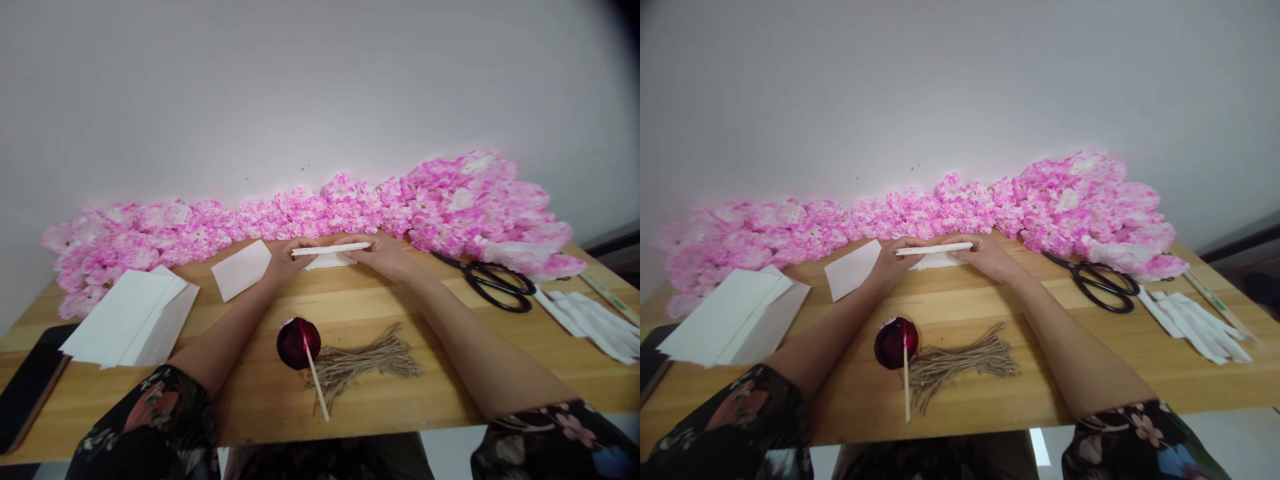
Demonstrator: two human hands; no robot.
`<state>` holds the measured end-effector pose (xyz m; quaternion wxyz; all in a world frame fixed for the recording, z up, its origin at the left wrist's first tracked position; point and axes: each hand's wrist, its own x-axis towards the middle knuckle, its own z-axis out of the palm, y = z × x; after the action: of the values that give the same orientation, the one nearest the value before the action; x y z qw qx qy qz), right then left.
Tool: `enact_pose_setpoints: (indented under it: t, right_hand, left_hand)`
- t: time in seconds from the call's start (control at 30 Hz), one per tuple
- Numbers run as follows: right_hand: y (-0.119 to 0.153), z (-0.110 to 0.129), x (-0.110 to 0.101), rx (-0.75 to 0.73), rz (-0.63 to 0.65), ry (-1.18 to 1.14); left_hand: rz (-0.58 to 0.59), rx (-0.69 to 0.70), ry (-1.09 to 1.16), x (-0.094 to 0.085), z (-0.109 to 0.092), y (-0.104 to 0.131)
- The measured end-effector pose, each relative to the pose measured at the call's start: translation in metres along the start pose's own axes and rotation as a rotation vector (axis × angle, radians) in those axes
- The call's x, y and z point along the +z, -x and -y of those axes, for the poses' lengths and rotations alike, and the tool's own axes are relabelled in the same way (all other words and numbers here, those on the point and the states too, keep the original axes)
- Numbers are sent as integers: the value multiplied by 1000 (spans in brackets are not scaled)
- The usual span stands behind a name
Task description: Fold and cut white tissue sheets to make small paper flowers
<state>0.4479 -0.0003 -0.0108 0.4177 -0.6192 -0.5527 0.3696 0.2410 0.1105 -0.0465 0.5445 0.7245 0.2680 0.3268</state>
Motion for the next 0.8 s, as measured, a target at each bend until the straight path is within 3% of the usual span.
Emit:
enact_pose_setpoints:
  t: [0.17,0.33,0.8]
  right_hand:
    - [4,6,3,60,7,-71]
    - [3,5,5,44,45,-77]
    - [-3,-9,9,-1,69,-119]
  left_hand:
    - [-28,-29,98,4,-4,3]
    - [-19,-45,3,4,-9,2]
    - [-20,-102,51,10,-12,2]
